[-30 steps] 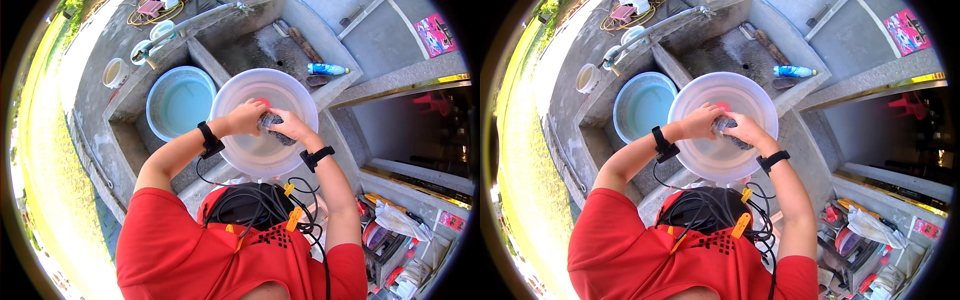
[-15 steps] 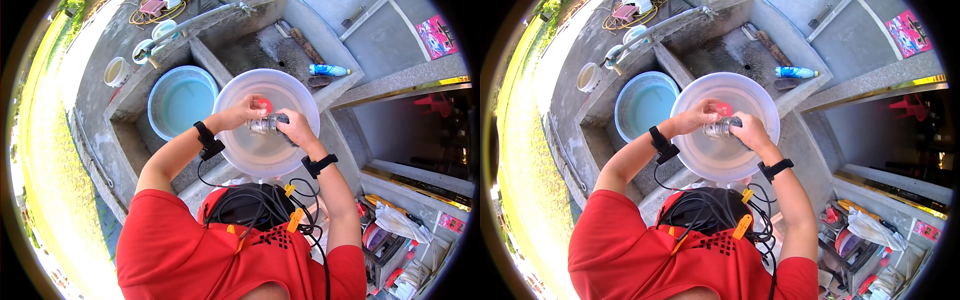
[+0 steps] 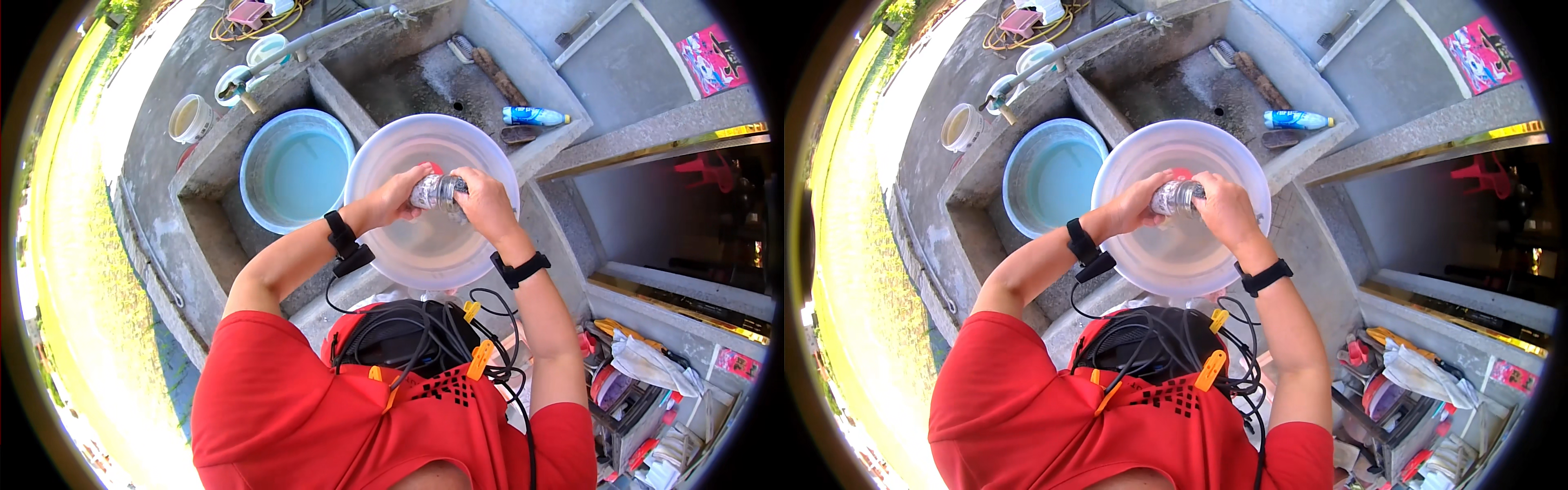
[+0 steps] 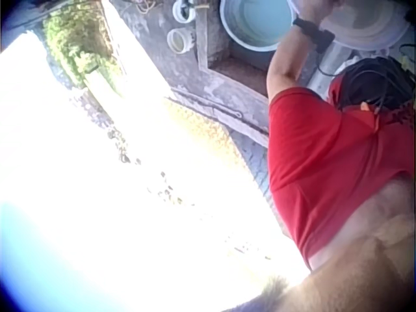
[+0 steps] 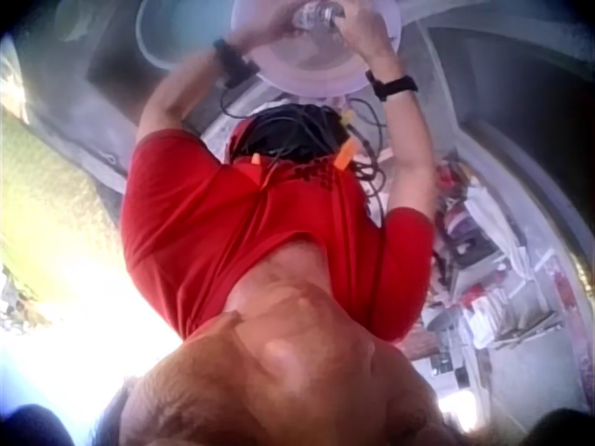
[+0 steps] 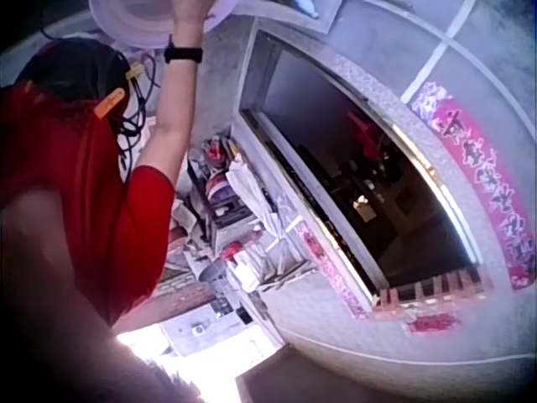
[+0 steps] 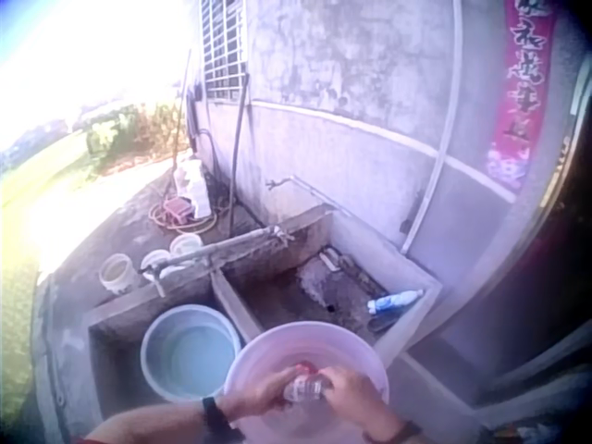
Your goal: Washing a plastic bottle and a mesh scrubber in a concrete sink basin.
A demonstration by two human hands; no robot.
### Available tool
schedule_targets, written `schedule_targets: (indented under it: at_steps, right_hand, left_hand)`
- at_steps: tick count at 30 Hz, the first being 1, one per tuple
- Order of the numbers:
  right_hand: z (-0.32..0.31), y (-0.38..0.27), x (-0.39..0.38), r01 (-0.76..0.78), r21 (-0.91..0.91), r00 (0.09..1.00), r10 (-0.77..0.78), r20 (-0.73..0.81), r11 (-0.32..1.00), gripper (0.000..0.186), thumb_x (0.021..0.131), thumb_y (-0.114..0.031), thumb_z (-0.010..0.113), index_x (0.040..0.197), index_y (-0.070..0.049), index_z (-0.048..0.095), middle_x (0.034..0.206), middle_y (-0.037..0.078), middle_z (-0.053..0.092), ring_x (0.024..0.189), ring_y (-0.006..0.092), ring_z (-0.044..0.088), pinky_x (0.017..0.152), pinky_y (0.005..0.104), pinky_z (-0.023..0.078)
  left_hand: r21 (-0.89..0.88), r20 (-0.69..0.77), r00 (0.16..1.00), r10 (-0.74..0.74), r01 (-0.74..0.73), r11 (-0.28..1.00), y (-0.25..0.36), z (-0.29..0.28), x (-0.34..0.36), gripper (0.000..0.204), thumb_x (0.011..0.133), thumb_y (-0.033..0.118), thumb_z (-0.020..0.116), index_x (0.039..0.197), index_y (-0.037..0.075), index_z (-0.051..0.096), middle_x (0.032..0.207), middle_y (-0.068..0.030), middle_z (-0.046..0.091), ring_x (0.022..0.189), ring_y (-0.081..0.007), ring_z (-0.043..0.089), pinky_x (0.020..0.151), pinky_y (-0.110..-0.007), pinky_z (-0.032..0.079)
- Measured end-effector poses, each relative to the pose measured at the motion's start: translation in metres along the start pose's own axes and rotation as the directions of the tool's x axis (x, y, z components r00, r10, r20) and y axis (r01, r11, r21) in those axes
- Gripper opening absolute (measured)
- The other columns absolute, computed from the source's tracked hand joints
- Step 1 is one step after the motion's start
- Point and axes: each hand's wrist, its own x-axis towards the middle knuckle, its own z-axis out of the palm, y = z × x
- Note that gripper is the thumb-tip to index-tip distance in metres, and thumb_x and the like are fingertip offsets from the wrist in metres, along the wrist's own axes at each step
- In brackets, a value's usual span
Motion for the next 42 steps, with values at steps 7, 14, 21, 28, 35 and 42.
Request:
schedule_targets:
  at_steps: [7,14,21,28,35,42]
  right_hand:
    - [0.018,0.029,-0.004,-0.535,0.373,0.845,0.488,0.22,0.759,0.021,0.079,-0.009,0.069,0.099,0.0,0.067,0.087,0.019,0.069,0.086,0.037,0.067,0.076,0.0395,0.052]
    - [0.006,-0.001,-0.012,-0.007,0.067,0.999,0.01,-0.042,0.998,0.027,0.076,0.0,0.067,0.102,-0.002,0.064,0.098,0.018,0.066,0.09,0.0374,0.065,0.078,0.0398,0.052]
    - [0.005,-0.008,-0.01,-0.017,0.007,0.999,0.017,-0.038,1.0,0.027,0.075,0.001,0.066,0.101,-0.002,0.064,0.098,0.018,0.066,0.089,0.0378,0.065,0.076,0.0421,0.052]
    - [0.021,0.025,-0.012,-0.627,0.549,0.778,0.483,0.402,0.554,0.023,0.081,-0.006,0.069,0.102,0.002,0.063,0.08,0.019,0.068,0.078,0.0325,0.069,0.07,0.0355,0.052]
    - [0.011,-0.002,-0.014,0.056,0.047,0.997,-0.054,-0.054,0.997,0.022,0.075,-0.005,0.068,0.096,-0.003,0.064,0.089,0.016,0.065,0.081,0.0348,0.065,0.071,0.0418,0.051]
    - [0.006,-0.019,-0.012,0.163,-0.143,0.987,-0.163,0.014,0.976,0.035,0.07,0.001,0.064,0.105,-0.005,0.063,0.096,0.015,0.062,0.085,0.0376,0.062,0.077,0.0443,0.051]
  left_hand:
    - [0.252,-0.144,0.95,0.277,-0.236,0.939,-0.002,0.004,-0.004,0.051,0.096,0.054,0.047,0.116,0.007,0.053,0.093,-0.0067,0.059,0.073,-0.0136,0.06,0.055,-0.025,0.048]
    - [0.016,-0.002,0.999,-0.053,0.053,0.998,0.008,-0.006,-0.002,0.053,0.097,0.05,0.046,0.123,0.004,0.05,0.108,-0.0122,0.061,0.088,-0.0205,0.065,0.069,-0.039,0.06]
    - [0.191,0.048,0.999,0.003,-0.012,0.982,-0.001,-0.014,0.003,0.046,0.101,0.045,0.037,0.112,0.006,0.059,0.092,-0.0108,0.065,0.074,-0.0175,0.066,0.055,-0.032,0.054]
    - [0.5,-0.176,0.894,0.411,-0.279,0.82,0.004,0.011,-0.009,0.04,0.097,0.041,0.048,0.105,0.005,0.062,0.084,-0.0065,0.063,0.07,-0.0118,0.062,0.056,-0.029,0.049]
    - [0.214,0.004,1.0,0.001,-0.002,0.977,0.006,-0.009,0.006,0.05,0.096,0.047,0.053,0.124,0.006,0.055,0.107,-0.0098,0.063,0.081,-0.0165,0.066,0.059,-0.029,0.055]
    - [0.191,-0.081,0.997,-0.005,0.02,0.981,-0.001,-0.008,0.007,0.047,0.096,0.043,0.056,0.124,0.005,0.057,0.102,-0.0102,0.065,0.083,-0.0175,0.068,0.055,-0.031,0.057]
